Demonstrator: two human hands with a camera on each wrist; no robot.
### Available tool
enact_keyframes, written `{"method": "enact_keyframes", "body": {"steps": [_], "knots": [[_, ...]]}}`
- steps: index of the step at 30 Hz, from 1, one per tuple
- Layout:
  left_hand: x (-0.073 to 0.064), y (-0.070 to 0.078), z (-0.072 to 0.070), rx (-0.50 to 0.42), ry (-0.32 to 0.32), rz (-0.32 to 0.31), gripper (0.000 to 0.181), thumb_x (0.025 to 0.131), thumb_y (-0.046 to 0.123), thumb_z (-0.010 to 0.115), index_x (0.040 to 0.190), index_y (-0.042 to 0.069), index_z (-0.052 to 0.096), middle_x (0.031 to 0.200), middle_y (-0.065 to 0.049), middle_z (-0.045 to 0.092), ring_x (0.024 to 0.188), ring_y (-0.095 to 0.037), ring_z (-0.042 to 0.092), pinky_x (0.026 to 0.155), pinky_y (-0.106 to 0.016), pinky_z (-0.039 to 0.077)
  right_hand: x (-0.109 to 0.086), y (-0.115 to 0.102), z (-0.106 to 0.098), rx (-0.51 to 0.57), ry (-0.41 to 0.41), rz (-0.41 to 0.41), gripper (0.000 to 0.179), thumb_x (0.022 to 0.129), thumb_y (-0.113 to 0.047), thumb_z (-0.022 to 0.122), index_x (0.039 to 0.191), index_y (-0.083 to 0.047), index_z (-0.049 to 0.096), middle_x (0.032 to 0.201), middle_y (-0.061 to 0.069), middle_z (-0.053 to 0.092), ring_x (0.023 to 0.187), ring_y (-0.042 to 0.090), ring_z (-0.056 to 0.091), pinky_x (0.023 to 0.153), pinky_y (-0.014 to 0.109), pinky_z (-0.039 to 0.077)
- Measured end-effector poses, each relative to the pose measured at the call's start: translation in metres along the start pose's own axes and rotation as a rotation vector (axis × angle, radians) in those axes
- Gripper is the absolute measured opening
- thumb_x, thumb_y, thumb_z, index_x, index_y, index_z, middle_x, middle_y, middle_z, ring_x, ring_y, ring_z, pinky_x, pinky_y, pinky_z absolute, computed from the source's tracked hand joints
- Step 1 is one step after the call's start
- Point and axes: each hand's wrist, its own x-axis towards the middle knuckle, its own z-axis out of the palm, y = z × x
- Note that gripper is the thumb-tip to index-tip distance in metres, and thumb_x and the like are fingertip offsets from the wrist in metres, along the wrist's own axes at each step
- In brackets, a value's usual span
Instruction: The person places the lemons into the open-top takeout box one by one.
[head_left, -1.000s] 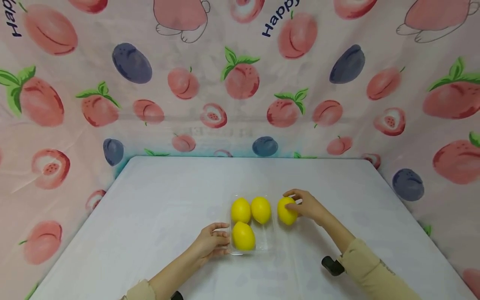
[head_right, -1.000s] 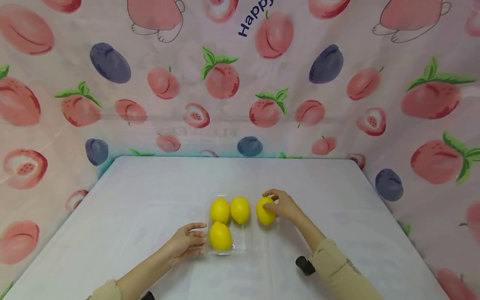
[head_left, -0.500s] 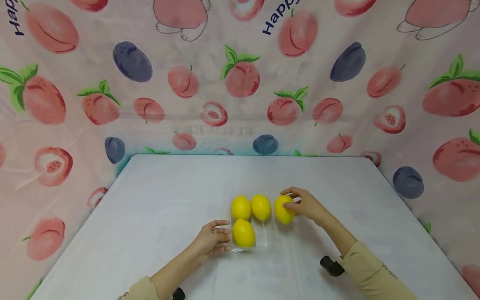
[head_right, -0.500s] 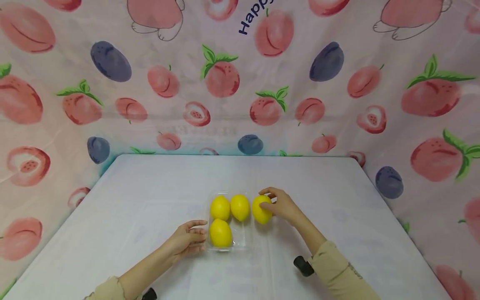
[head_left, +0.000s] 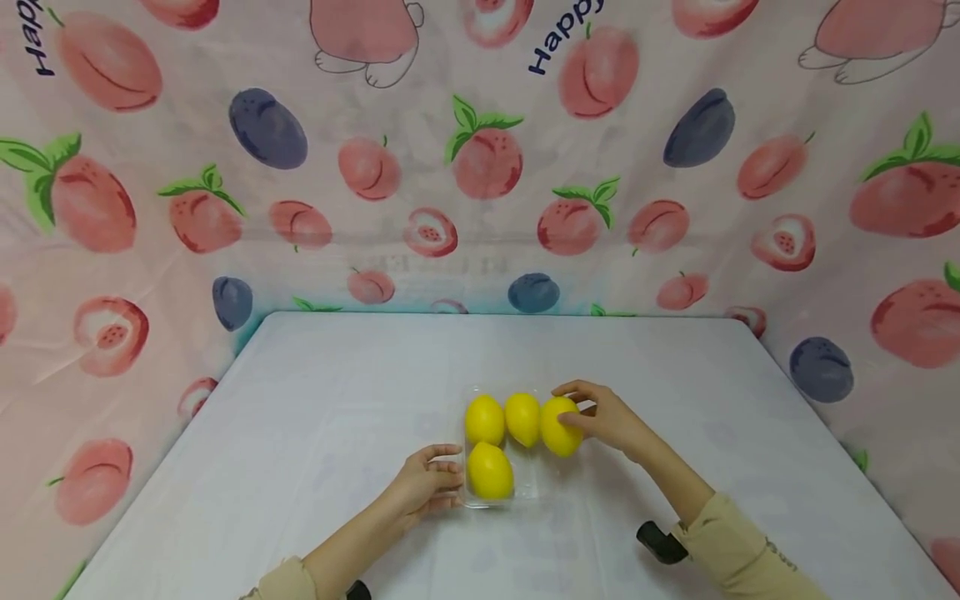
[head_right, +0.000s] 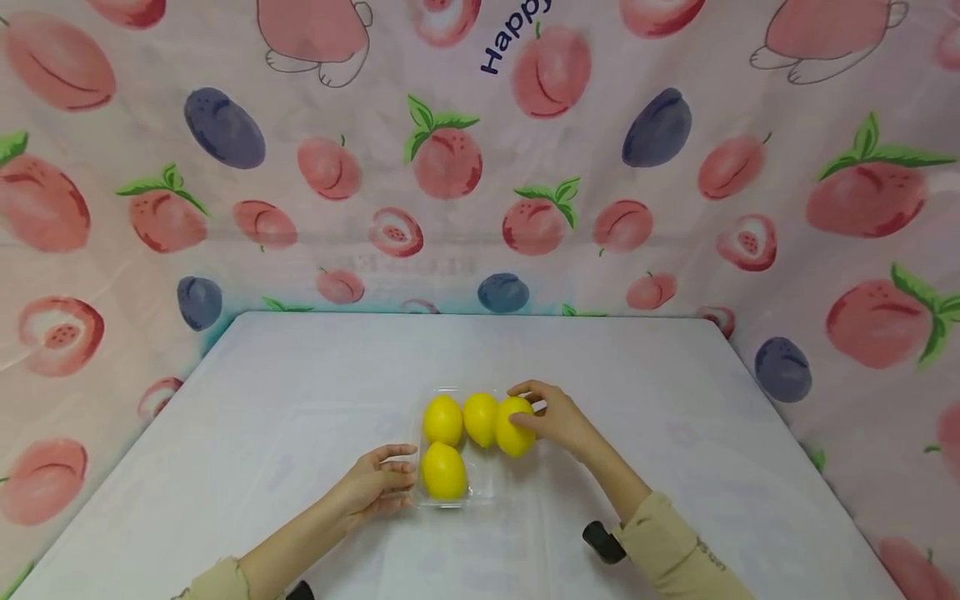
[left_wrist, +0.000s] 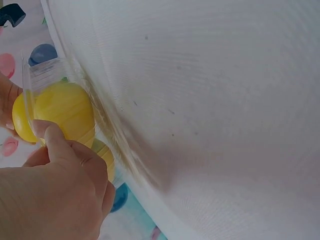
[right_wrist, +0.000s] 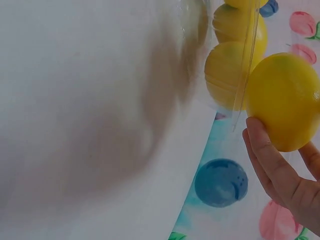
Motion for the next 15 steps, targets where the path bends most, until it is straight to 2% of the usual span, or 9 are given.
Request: {"method": "enact_keyframes", "body": {"steps": [6,12,15], "knots": [[0.000,0.001,0.000,-0.002,-0.004,0.003,0.046,0.086,-0.006,0.059,0.128,-0.004,0.041,0.085,-0.002,0.053,0.069,-0.011,0.056,0.061,-0.022,0.058,-0.002,-0.005,0.008,0.006,-0.024,-0.028,0.040,0.089,-0.016,0.063,0.124,0.000,0.054,0.122,0.025,0.051,0.087,0.021,0.060,0.071,0.031,0.057],[0.000,-0.001,0.000,-0.001,0.019,-0.001,0.045,0.087,-0.005,0.059,0.128,-0.004,0.042,0.086,-0.003,0.053,0.070,-0.011,0.056,0.060,-0.023,0.058,-0.005,-0.010,0.018,-0.003,-0.032,-0.026,0.036,0.088,-0.015,0.065,0.121,-0.005,0.057,0.122,0.021,0.053,0.088,0.021,0.059,0.072,0.030,0.056],[0.002,-0.002,0.001,-0.001,0.011,-0.001,0.045,0.087,-0.005,0.059,0.128,-0.004,0.042,0.086,-0.001,0.053,0.071,-0.011,0.056,0.061,-0.023,0.058,-0.008,-0.011,0.021,-0.017,-0.031,-0.027,0.035,0.087,-0.014,0.066,0.120,-0.005,0.058,0.122,0.021,0.054,0.090,0.022,0.058,0.073,0.031,0.057]]}}
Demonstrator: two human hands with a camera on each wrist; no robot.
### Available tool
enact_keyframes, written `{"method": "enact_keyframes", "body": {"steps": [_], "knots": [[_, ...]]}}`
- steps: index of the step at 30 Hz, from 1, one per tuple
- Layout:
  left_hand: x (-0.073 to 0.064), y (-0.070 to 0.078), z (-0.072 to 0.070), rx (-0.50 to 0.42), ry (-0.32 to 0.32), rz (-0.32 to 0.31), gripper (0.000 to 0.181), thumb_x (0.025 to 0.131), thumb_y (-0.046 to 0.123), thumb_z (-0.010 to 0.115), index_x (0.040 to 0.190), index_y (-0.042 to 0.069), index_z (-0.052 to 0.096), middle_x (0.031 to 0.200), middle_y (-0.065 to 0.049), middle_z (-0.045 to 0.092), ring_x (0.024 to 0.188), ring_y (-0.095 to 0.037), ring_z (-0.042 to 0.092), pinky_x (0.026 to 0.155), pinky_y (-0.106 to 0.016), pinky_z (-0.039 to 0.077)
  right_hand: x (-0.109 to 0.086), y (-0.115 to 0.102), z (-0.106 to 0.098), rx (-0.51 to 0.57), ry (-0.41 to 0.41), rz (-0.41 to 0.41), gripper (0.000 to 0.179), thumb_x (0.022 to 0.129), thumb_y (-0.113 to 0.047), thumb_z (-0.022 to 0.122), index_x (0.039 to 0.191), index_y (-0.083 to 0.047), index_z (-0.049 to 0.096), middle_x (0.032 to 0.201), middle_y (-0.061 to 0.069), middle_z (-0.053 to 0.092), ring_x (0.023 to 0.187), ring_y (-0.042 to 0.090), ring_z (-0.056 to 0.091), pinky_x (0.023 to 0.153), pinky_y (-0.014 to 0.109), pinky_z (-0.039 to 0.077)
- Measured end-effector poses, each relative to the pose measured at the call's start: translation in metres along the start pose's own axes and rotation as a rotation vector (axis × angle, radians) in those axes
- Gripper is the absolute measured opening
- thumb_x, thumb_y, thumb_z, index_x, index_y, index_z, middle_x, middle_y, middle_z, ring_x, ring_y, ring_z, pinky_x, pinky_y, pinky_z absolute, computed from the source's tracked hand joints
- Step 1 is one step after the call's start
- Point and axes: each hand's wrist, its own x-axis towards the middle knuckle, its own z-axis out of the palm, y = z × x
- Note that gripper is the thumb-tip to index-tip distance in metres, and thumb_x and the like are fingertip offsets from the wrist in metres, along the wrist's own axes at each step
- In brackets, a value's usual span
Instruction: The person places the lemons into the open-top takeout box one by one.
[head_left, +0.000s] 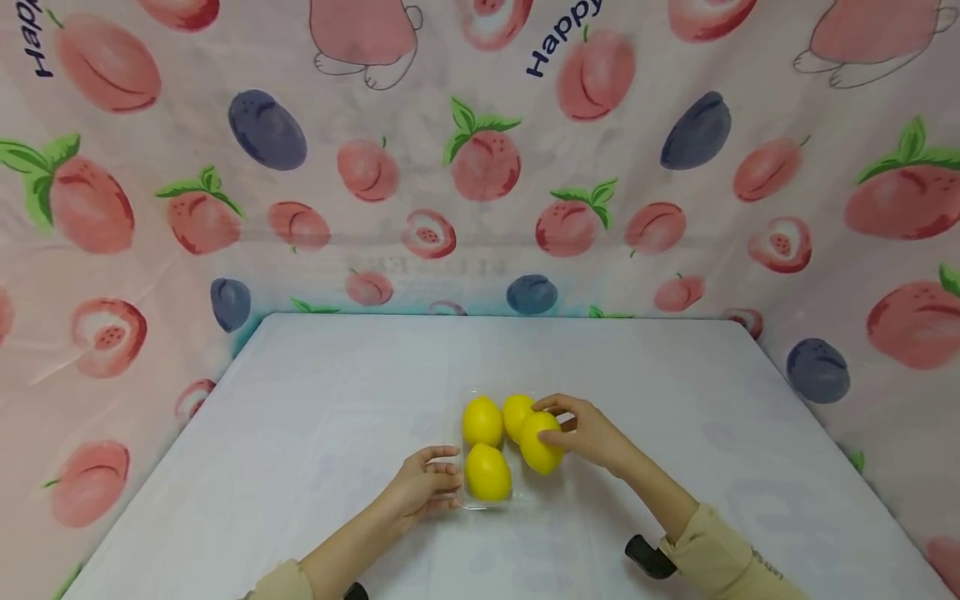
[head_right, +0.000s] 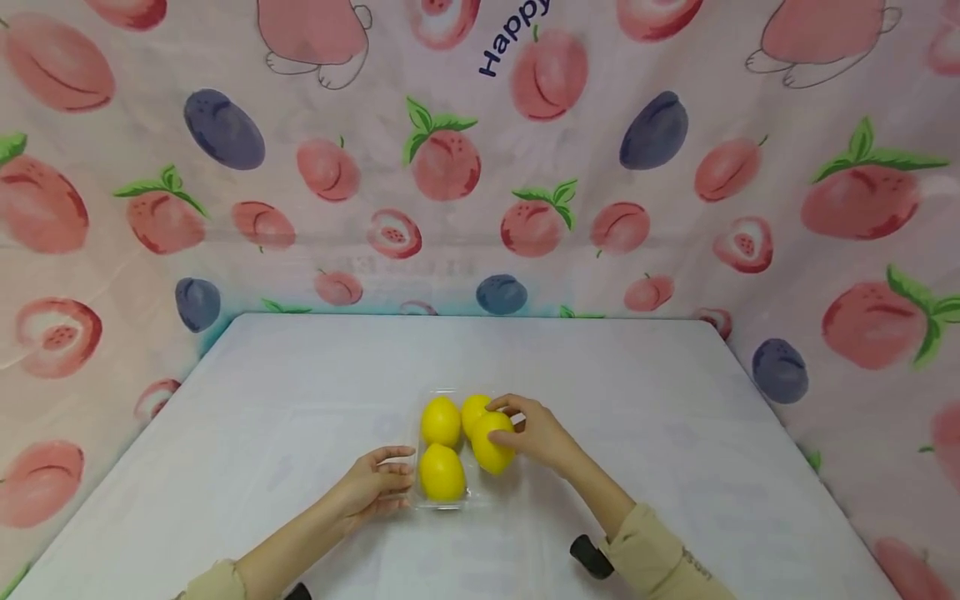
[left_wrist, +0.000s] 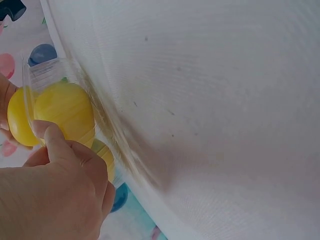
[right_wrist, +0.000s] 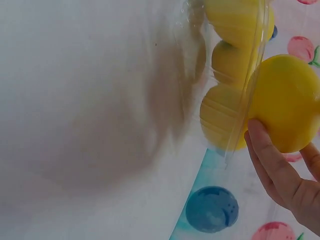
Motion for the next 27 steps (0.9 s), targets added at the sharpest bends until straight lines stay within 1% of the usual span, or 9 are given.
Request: {"method": "enact_keyframes", "body": {"steps": [3,8,10,15,17,20,23,27], "knots": [[0.000,-0.001,0.001,0.004,-0.011,0.003,0.045,0.087,-0.004,0.059,0.129,-0.004,0.042,0.087,-0.001,0.054,0.072,-0.011,0.056,0.063,-0.024,0.059,-0.002,-0.001,0.004,-0.026,0.005,-0.013,0.035,0.086,-0.014,0.066,0.119,-0.005,0.058,0.123,0.020,0.054,0.092,0.023,0.058,0.076,0.034,0.056],[-0.001,-0.001,0.000,0.012,0.005,0.003,0.045,0.086,-0.004,0.059,0.128,-0.003,0.042,0.088,-0.002,0.055,0.071,-0.011,0.057,0.062,-0.025,0.059,-0.004,-0.002,0.011,-0.091,0.007,-0.059,0.037,0.085,-0.016,0.067,0.119,-0.006,0.058,0.126,0.019,0.054,0.096,0.026,0.057,0.081,0.037,0.055],[-0.001,-0.001,0.000,0.012,0.006,0.003,0.045,0.087,-0.005,0.059,0.128,-0.003,0.042,0.088,-0.003,0.055,0.072,-0.012,0.057,0.062,-0.024,0.059,-0.005,-0.003,0.014,-0.111,0.009,-0.078,0.037,0.085,-0.015,0.068,0.119,-0.005,0.058,0.125,0.019,0.055,0.095,0.026,0.056,0.079,0.036,0.055],[-0.002,-0.001,0.000,0.008,0.006,0.004,0.045,0.087,-0.005,0.058,0.129,-0.003,0.041,0.090,-0.004,0.055,0.072,-0.012,0.057,0.063,-0.024,0.059,-0.009,-0.005,0.021,-0.166,0.006,-0.124,0.036,0.083,-0.013,0.070,0.115,-0.001,0.059,0.113,0.019,0.058,0.086,0.023,0.057,0.073,0.031,0.055],[-0.002,-0.002,0.000,0.006,0.006,0.003,0.046,0.087,-0.005,0.059,0.129,-0.003,0.041,0.089,-0.003,0.055,0.072,-0.012,0.057,0.062,-0.024,0.059,-0.011,-0.006,0.023,-0.187,0.009,-0.123,0.033,0.083,-0.012,0.070,0.113,-0.001,0.060,0.107,0.017,0.058,0.083,0.021,0.056,0.072,0.029,0.055],[-0.002,-0.002,0.001,0.002,0.007,0.002,0.046,0.086,-0.005,0.060,0.129,-0.002,0.042,0.088,-0.002,0.054,0.071,-0.012,0.057,0.062,-0.024,0.059,-0.012,-0.008,0.026,-0.205,0.017,-0.101,0.031,0.082,-0.012,0.071,0.110,-0.003,0.061,0.103,0.014,0.059,0.081,0.020,0.055,0.072,0.029,0.055],[-0.002,-0.002,0.002,0.002,0.009,0.000,0.047,0.085,-0.005,0.060,0.129,-0.002,0.042,0.088,-0.003,0.053,0.071,-0.012,0.056,0.062,-0.024,0.059,-0.012,-0.009,0.028,-0.231,0.021,-0.074,0.032,0.082,-0.013,0.072,0.110,-0.004,0.062,0.103,0.012,0.060,0.082,0.019,0.054,0.072,0.029,0.055],[-0.002,-0.002,0.003,0.010,0.011,-0.005,0.046,0.086,-0.005,0.059,0.129,-0.002,0.041,0.088,-0.003,0.054,0.072,-0.013,0.057,0.062,-0.025,0.059,-0.012,-0.007,0.033,-0.311,0.037,-0.054,0.033,0.080,-0.014,0.074,0.110,-0.005,0.064,0.103,0.008,0.062,0.085,0.017,0.055,0.076,0.033,0.053]]}}
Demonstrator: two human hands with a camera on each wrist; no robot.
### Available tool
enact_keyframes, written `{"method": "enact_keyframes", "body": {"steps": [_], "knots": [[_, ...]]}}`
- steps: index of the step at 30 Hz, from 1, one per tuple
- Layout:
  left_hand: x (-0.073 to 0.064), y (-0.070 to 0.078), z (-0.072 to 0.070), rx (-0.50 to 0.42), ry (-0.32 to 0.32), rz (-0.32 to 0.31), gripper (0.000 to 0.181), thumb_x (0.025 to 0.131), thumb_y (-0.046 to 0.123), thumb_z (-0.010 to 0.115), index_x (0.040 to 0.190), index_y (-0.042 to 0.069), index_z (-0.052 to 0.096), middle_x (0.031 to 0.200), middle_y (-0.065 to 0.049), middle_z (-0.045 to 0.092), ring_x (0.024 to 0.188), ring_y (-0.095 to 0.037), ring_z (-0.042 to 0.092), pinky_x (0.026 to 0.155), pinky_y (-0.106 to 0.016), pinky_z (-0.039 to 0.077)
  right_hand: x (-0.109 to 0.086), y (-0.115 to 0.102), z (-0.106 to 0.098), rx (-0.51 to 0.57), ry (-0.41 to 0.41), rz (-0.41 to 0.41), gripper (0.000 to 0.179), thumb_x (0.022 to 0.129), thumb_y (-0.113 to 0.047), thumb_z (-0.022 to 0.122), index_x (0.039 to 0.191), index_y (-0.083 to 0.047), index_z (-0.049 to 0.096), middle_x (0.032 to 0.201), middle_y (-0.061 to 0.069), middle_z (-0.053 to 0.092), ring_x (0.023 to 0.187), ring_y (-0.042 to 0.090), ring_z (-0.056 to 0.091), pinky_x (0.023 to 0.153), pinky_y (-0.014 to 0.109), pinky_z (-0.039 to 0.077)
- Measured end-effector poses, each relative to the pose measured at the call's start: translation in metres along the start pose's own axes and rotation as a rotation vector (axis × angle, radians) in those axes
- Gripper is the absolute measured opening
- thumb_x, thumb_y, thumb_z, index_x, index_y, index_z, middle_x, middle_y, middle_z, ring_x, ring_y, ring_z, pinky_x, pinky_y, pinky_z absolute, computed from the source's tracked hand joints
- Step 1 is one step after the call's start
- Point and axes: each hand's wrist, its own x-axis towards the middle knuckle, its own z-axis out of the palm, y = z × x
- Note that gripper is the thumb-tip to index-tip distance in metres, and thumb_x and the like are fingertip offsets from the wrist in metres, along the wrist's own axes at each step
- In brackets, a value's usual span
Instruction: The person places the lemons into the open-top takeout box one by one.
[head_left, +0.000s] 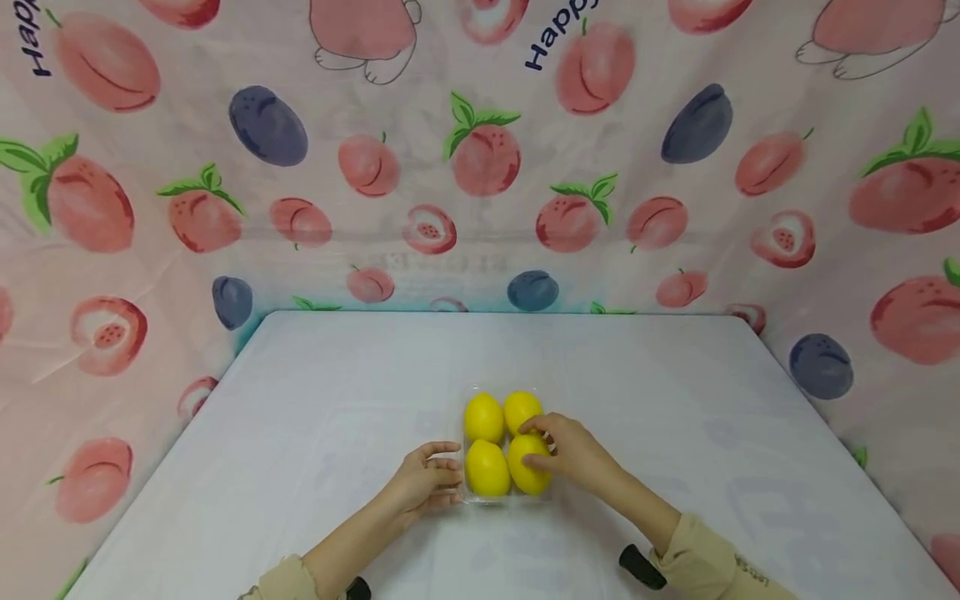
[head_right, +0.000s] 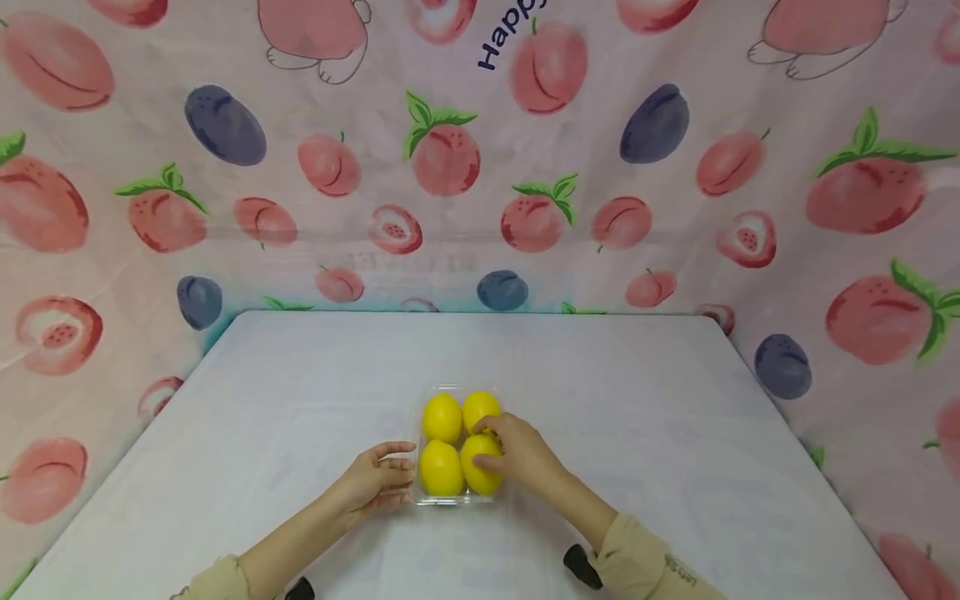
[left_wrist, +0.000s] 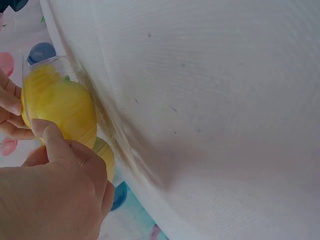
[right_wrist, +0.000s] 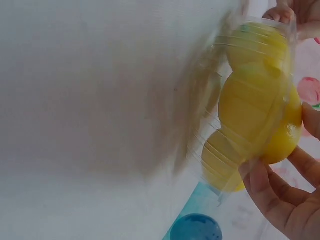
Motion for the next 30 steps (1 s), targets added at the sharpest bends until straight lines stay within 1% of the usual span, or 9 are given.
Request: {"method": "enact_keyframes", "body": {"steps": [2,6,9,12,16,20,23,26,30], "knots": [[0.000,0.001,0.000,0.001,-0.001,-0.001,0.046,0.087,-0.005,0.058,0.129,-0.003,0.041,0.088,-0.004,0.054,0.072,-0.013,0.057,0.062,-0.025,0.059,0.001,-0.001,0.005,-0.058,0.010,0.006,0.033,0.079,-0.014,0.075,0.109,-0.005,0.065,0.104,0.007,0.064,0.088,0.018,0.056,0.080,0.036,0.053],[0.000,0.001,0.000,-0.004,0.002,-0.001,0.045,0.086,-0.006,0.058,0.128,-0.003,0.041,0.088,-0.005,0.054,0.070,-0.013,0.057,0.062,-0.026,0.059,0.002,-0.005,0.011,-0.130,0.007,0.005,0.032,0.078,-0.014,0.075,0.107,-0.003,0.066,0.106,0.009,0.065,0.096,0.023,0.059,0.088,0.043,0.052],[0.002,-0.001,0.000,0.000,-0.006,-0.003,0.044,0.086,-0.006,0.058,0.127,-0.003,0.041,0.087,-0.004,0.053,0.068,-0.012,0.057,0.060,-0.026,0.059,-0.001,-0.005,0.012,-0.153,0.007,-0.007,0.032,0.078,-0.013,0.075,0.107,-0.002,0.067,0.104,0.010,0.062,0.092,0.024,0.058,0.085,0.042,0.052],[0.003,-0.001,0.001,0.011,-0.024,-0.005,0.045,0.086,-0.006,0.058,0.127,-0.004,0.040,0.087,-0.003,0.053,0.067,-0.011,0.058,0.060,-0.026,0.059,-0.004,-0.004,0.011,-0.170,0.015,-0.003,0.034,0.078,-0.014,0.075,0.109,-0.003,0.068,0.102,0.008,0.058,0.087,0.021,0.056,0.080,0.039,0.053],[0.006,0.001,0.002,0.022,-0.058,-0.004,0.046,0.087,-0.005,0.059,0.129,-0.003,0.040,0.087,-0.002,0.054,0.070,-0.011,0.058,0.064,-0.027,0.060,-0.005,-0.002,0.007,-0.117,0.048,0.041,0.037,0.078,-0.014,0.076,0.112,-0.004,0.067,0.104,0.006,0.059,0.089,0.019,0.056,0.081,0.037,0.054],[0.008,0.004,0.000,0.030,-0.073,-0.005,0.047,0.088,-0.003,0.057,0.132,-0.002,0.040,0.091,-0.003,0.055,0.075,-0.013,0.059,0.072,-0.033,0.060,-0.007,0.000,-0.001,-0.050,0.102,0.060,0.040,0.077,-0.014,0.076,0.114,-0.007,0.064,0.107,0.006,0.062,0.091,0.022,0.058,0.079,0.036,0.056],[0.007,0.005,-0.005,0.030,-0.086,-0.014,0.047,0.090,-0.001,0.055,0.134,-0.002,0.040,0.095,-0.005,0.056,0.079,-0.015,0.059,0.078,-0.037,0.060,-0.012,0.005,-0.006,-0.038,0.132,0.033,0.039,0.078,-0.015,0.076,0.114,-0.008,0.063,0.108,0.007,0.062,0.091,0.022,0.059,0.078,0.036,0.057],[0.004,0.008,-0.011,0.041,-0.118,-0.016,0.049,0.091,0.002,0.055,0.136,-0.002,0.038,0.098,-0.006,0.056,0.081,-0.016,0.058,0.080,-0.038,0.059,-0.019,0.013,-0.010,-0.037,0.156,-0.016,0.039,0.080,-0.014,0.074,0.115,-0.006,0.061,0.108,0.009,0.062,0.091,0.022,0.059,0.078,0.037,0.057],[0.001,0.010,-0.017,0.092,-0.152,0.013,0.052,0.091,0.006,0.055,0.138,-0.004,0.036,0.100,-0.007,0.055,0.082,-0.016,0.058,0.079,-0.036,0.059,-0.026,0.027,-0.018,-0.056,0.209,-0.088,0.036,0.082,-0.012,0.071,0.116,-0.004,0.061,0.106,0.013,0.062,0.090,0.026,0.060,0.077,0.038,0.057]]}}
